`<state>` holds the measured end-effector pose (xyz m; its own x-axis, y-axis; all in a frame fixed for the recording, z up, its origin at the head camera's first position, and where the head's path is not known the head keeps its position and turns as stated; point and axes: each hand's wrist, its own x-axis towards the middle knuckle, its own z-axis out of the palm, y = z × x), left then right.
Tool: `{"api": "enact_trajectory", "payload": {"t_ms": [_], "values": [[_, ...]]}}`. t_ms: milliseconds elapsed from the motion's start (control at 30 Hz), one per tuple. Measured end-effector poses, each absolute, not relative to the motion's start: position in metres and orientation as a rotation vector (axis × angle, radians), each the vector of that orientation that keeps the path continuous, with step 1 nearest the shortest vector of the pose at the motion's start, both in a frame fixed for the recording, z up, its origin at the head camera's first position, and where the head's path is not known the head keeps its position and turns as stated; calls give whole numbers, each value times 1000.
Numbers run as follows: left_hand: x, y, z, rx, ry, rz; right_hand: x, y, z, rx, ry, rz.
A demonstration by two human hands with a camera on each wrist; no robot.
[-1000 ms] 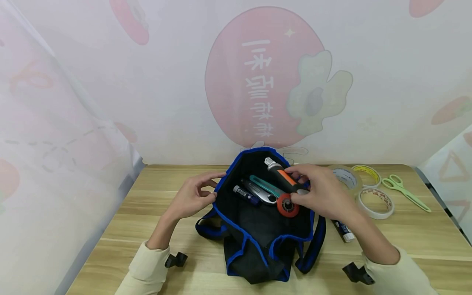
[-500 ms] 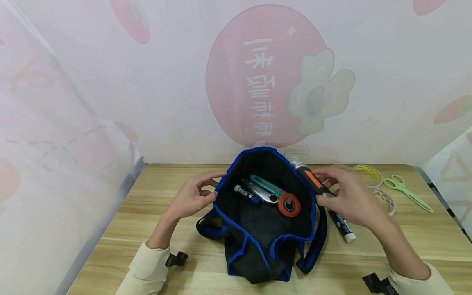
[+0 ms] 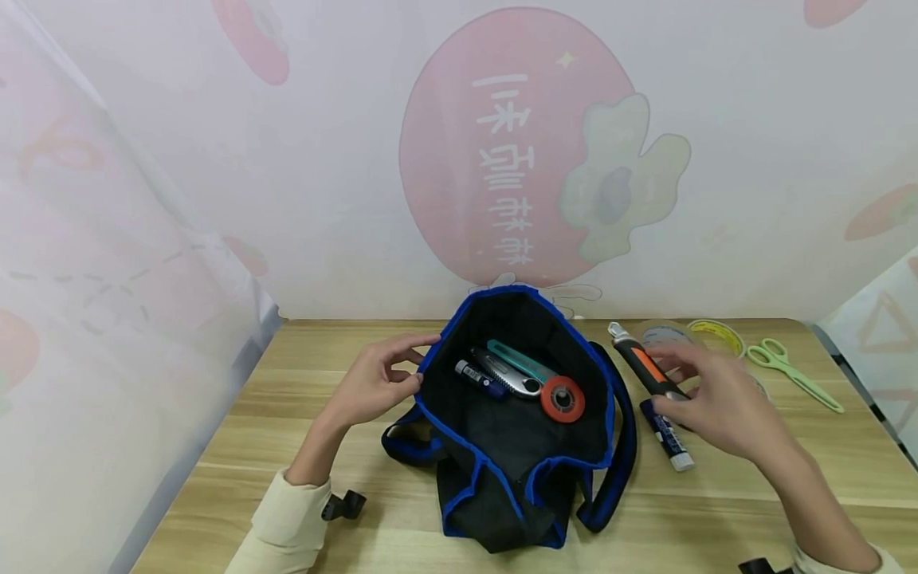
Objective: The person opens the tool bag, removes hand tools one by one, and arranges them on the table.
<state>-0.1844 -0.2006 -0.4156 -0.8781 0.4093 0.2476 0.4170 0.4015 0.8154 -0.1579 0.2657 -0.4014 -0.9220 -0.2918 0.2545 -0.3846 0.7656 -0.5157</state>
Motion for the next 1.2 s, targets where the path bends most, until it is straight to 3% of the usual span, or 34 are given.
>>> {"api": "enact_trajectory", "payload": {"t_ms": [1200], "values": [[-184, -201, -415, -769, -2631, -1517, -147, 319, -458, 266, -3079, 891]]}}
